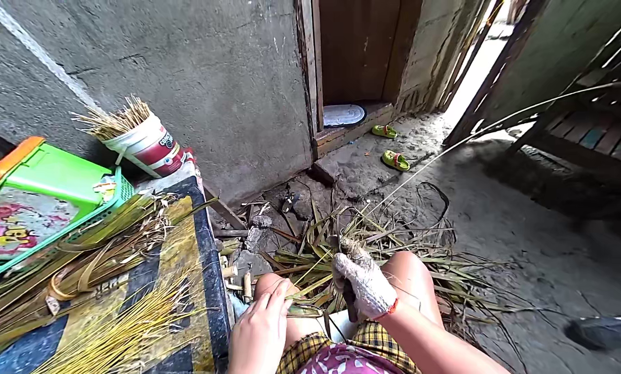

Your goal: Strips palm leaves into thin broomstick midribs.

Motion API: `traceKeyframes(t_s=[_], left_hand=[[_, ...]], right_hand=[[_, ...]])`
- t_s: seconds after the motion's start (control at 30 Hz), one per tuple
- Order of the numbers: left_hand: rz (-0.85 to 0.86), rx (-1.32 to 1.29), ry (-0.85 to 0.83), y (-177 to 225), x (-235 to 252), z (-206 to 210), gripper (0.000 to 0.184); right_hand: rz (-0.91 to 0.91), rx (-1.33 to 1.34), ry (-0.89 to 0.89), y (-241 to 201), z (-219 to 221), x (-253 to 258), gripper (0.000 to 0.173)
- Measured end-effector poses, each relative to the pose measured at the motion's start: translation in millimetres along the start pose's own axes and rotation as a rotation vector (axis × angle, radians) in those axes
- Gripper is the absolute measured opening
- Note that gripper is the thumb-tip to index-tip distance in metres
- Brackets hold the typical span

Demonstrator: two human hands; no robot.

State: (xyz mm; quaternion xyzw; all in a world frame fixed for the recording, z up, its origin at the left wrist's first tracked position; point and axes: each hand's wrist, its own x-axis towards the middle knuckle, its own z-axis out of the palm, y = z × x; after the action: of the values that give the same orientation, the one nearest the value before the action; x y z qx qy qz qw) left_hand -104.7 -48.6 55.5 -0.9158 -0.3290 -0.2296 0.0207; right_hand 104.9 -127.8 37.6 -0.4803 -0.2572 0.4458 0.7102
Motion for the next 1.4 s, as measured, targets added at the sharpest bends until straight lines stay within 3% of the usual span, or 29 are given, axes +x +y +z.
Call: traceKeyframes(t_s=[0.2, 0.37, 0.57, 0.67, 0.77, 0.83, 0.93, 1.0, 1.27, 1.4], left_hand=[[0.102, 0.045, 0.122, 16, 16, 11, 0.029], [0.168, 0.083, 0.213, 16, 16, 10, 0.030], [0.139, 0.117, 0.227, 3, 12, 2, 0.030], [0.115, 0.092, 0.199, 4, 6, 2, 0.029], [0.049, 0.046, 0.146, 8, 6, -1, 0.029], [0.023, 0.015, 0.107, 13, 7, -3, 0.029], [0.007, -0.023, 0.054, 18, 9, -5, 0.028], [-0.016, -0.060, -0.004, 19, 9, -8, 0.027], [-0.119, -0.158, -0.095, 3, -2, -14, 0.028], [-0.120, -0.161, -0.077, 2, -3, -11, 0.031]], right_hand=[[0.046, -0.036, -0.109, 12, 13, -14, 0.047], [0.069, 0.015, -0.057, 1, 7, -8, 0.041], [0.011, 0.117, 0.207, -31, -22, 29, 0.025], [-0.026, 0.099, 0.239, -30, -23, 30, 0.018], [-0.034, -0.013, 0.073, -15, -11, 15, 0.044], [0.024, -0.122, -0.090, -3, 4, -3, 0.051], [0.089, -0.224, -0.320, 16, 21, -21, 0.049], [0.103, -0.203, -0.350, 21, 22, -24, 0.043], [0.050, 0.053, 0.049, -6, -10, 9, 0.038], [0.035, -0.006, 0.013, -4, -6, -3, 0.042]])
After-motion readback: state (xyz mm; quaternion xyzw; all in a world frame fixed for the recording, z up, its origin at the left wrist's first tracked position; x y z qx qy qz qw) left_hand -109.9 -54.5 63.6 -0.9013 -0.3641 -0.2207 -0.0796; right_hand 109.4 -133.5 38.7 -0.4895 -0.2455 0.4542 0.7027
